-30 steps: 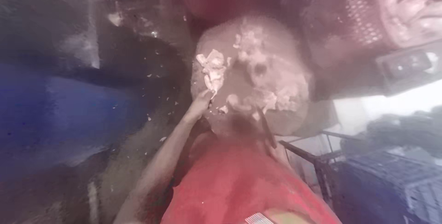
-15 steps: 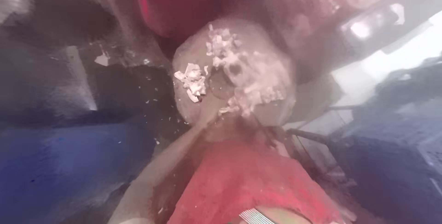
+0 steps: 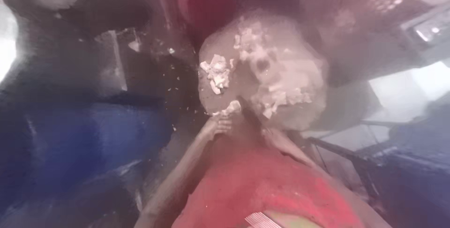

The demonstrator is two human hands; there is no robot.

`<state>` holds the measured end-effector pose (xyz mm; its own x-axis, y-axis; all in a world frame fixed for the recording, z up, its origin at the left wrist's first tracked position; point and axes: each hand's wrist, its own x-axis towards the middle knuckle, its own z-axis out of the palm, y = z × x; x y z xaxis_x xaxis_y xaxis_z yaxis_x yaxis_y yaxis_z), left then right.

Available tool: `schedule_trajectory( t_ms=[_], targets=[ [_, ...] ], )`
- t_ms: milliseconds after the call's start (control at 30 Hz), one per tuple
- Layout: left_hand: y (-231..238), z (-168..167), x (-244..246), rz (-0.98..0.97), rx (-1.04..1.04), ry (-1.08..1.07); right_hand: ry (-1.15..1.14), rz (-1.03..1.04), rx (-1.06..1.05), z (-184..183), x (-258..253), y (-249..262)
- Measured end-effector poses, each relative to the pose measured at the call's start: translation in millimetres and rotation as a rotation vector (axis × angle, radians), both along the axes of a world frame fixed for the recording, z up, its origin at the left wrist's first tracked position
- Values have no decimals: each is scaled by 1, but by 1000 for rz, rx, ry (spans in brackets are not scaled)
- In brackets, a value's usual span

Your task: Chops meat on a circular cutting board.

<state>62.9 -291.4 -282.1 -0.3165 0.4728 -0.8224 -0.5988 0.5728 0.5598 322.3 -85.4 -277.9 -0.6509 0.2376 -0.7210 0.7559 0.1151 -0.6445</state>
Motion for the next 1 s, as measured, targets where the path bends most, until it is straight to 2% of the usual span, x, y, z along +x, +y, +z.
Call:
schedule_trajectory(
  t_ms=[67, 100, 200, 267, 367, 400, 467, 533, 567, 600, 667, 733, 800, 833, 900, 1000],
  targets=[
    [-27, -24, 12, -347, -91, 142, 46, -69, 208, 16, -8, -6],
    [-35, -27, 16, -409, -97, 241, 84, -97, 257, 24, -11, -8],
    [-38, -23, 20, -379, -143, 667, 97, -121, 226, 36, -10, -12],
    [-25, -32, 15, -441, -201, 946, -18, -34, 168, 21, -9, -9],
    [-8, -51, 12, -519, -185, 1182, -72, 29, 148, 17, -16, -7],
    [-7, -49, 13, -535, -185, 1131, -48, 44, 168, 27, -21, -8],
    [-9, -32, 14, -517, -166, 827, 60, 43, 187, 60, -37, -14],
    [-21, -34, 19, -426, -88, 532, 276, -2, 115, 96, -52, -26],
    [-26, -38, 22, -378, -72, 452, 426, -7, 68, 110, -61, -31],
    [-29, -42, 25, -343, -70, 434, 551, 6, 77, 119, -71, -35],
    [-32, -48, 33, -310, -95, 468, 671, 46, 203, 106, -79, -46],
    [-32, -48, 37, -296, -93, 502, 537, 147, 306, 65, -71, -51],
    [-33, -45, 38, -289, -108, 495, 179, 255, 277, 19, -66, -48],
    [-36, -46, 39, -281, -116, 497, 50, 271, 254, 8, -66, -46],
    [-44, -48, 36, -265, -125, 526, -21, 248, 259, 18, -74, -41],
    [-62, -58, 40, -243, -100, 574, 110, 160, 251, 59, -79, -38]
  ],
)
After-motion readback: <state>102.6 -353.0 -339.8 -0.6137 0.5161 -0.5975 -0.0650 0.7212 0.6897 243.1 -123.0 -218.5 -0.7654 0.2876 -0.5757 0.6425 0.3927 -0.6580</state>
